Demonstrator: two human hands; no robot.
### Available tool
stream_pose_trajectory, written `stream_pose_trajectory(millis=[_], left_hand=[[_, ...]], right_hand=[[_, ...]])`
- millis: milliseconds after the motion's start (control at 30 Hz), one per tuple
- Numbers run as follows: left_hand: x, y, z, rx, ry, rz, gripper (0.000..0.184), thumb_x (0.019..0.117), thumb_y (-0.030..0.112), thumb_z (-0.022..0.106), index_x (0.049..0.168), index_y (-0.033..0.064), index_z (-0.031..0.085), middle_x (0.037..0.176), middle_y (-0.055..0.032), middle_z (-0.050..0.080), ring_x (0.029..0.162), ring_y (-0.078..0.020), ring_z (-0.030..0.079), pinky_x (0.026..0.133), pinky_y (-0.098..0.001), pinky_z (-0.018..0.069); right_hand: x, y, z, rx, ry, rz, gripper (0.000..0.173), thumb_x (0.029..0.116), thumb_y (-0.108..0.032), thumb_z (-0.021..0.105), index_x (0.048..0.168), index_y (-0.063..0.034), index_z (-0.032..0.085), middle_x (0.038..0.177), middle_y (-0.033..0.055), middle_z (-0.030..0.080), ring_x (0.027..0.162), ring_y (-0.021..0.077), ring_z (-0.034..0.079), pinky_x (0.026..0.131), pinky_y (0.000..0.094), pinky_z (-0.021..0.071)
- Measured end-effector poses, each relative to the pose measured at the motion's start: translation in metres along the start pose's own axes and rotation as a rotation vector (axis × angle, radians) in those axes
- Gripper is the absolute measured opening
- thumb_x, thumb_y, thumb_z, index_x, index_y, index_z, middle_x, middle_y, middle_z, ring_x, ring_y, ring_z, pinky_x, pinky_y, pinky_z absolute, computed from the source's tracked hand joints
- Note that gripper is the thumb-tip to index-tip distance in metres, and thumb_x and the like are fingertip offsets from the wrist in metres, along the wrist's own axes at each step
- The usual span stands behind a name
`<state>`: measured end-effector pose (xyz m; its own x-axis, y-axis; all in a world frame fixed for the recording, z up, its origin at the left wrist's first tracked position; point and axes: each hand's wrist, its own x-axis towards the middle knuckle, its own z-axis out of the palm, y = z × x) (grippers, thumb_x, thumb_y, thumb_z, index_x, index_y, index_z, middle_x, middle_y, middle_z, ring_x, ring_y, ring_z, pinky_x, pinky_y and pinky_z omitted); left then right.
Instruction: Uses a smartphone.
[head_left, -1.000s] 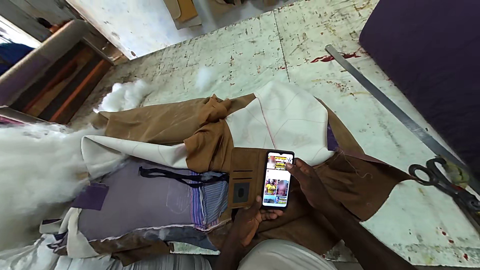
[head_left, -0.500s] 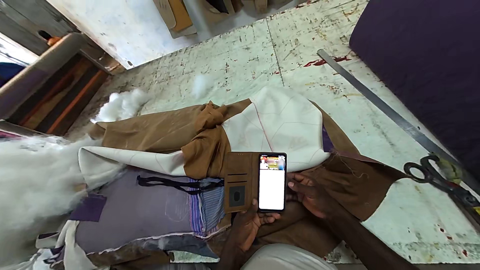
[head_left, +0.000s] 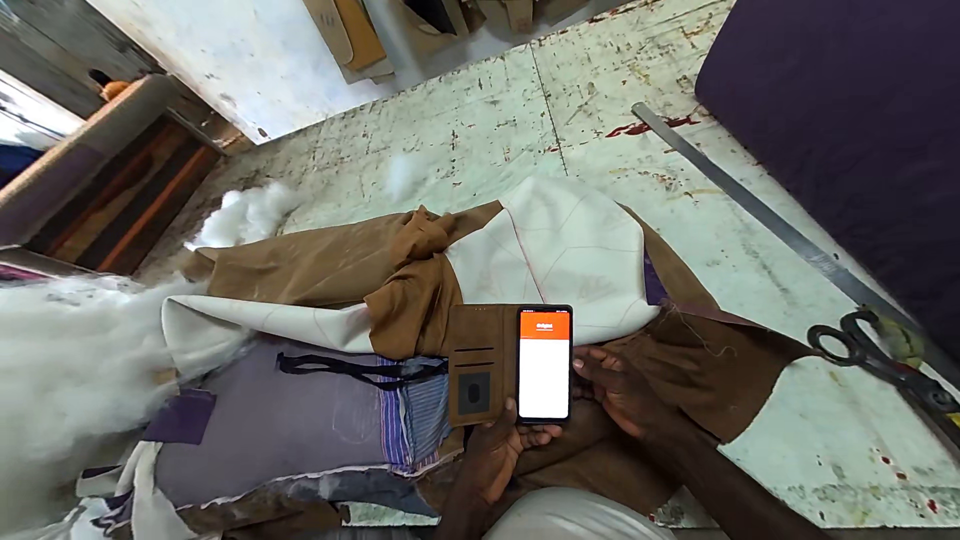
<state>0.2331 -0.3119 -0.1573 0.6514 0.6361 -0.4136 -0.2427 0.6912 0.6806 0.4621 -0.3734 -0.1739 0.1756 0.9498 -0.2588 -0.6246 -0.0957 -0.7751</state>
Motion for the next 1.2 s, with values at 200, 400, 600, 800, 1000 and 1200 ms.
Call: stream_pose_trajectory(millis=[200, 400, 600, 800, 1000, 1200], left_hand=[[0.000, -0.001, -0.003, -0.001, 0.001, 0.008, 0.039, 0.1110, 0.018, 0.036, 0.133, -0.0119, 0.047, 0.113, -0.0331, 0.068, 0.096, -0.0399, 0.074, 0.089, -0.0484, 0.0614], [0.002, -0.002, -0.003, 0.005, 0.008, 0.022, 0.039, 0.1109, 0.018, 0.037, 0.132, -0.0125, 0.047, 0.112, -0.0329, 0.068, 0.096, -0.0401, 0.074, 0.089, -0.0484, 0.0616], [0.001, 0.000, 0.000, 0.037, 0.019, 0.024, 0.039, 0.1114, 0.017, 0.034, 0.133, -0.0123, 0.048, 0.111, -0.0323, 0.069, 0.097, -0.0385, 0.074, 0.090, -0.0474, 0.0610], [0.001, -0.001, 0.000, 0.031, 0.028, 0.022, 0.038, 0.1112, 0.017, 0.035, 0.132, -0.0119, 0.048, 0.112, -0.0329, 0.068, 0.097, -0.0393, 0.073, 0.089, -0.0480, 0.0611], [0.000, -0.001, 0.000, 0.026, 0.031, 0.017, 0.038, 0.1111, 0.016, 0.034, 0.133, -0.0122, 0.048, 0.112, -0.0331, 0.068, 0.097, -0.0396, 0.073, 0.090, -0.0480, 0.0611], [0.000, -0.002, -0.001, 0.019, 0.020, 0.012, 0.038, 0.1109, 0.016, 0.036, 0.134, -0.0116, 0.049, 0.114, -0.0340, 0.067, 0.097, -0.0401, 0.073, 0.090, -0.0482, 0.0608]], right_hand=[[0.000, 0.000, 0.001, -0.004, -0.004, 0.004, 0.023, 0.1045, -0.014, 0.053, 0.118, -0.0020, 0.067, 0.099, 0.0168, 0.071, 0.081, 0.0210, 0.070, 0.075, 0.0363, 0.0615], [-0.001, -0.005, 0.008, -0.205, -0.014, -0.050, 0.037, 0.0922, -0.008, 0.068, 0.129, -0.0095, 0.064, 0.111, 0.0134, 0.071, 0.090, 0.0225, 0.070, 0.076, 0.0365, 0.0608], [0.001, -0.006, 0.015, -0.282, 0.008, -0.076, 0.044, 0.0874, 0.003, 0.070, 0.129, -0.0110, 0.062, 0.115, 0.0124, 0.070, 0.089, 0.0262, 0.071, 0.071, 0.0396, 0.0624], [0.004, -0.002, 0.014, -0.262, 0.003, -0.100, 0.023, 0.0992, -0.015, 0.062, 0.121, -0.0083, 0.064, 0.099, 0.0135, 0.070, 0.081, 0.0215, 0.069, 0.069, 0.0346, 0.0593], [0.001, -0.004, 0.016, -0.299, -0.007, -0.085, 0.041, 0.0889, 0.003, 0.067, 0.127, -0.0104, 0.061, 0.114, 0.0129, 0.070, 0.088, 0.0266, 0.071, 0.070, 0.0391, 0.0622], [0.003, 0.000, 0.015, -0.288, 0.030, -0.103, 0.021, 0.1036, -0.019, 0.058, 0.121, -0.0080, 0.063, 0.100, 0.0133, 0.071, 0.082, 0.0220, 0.070, 0.069, 0.0348, 0.0601]])
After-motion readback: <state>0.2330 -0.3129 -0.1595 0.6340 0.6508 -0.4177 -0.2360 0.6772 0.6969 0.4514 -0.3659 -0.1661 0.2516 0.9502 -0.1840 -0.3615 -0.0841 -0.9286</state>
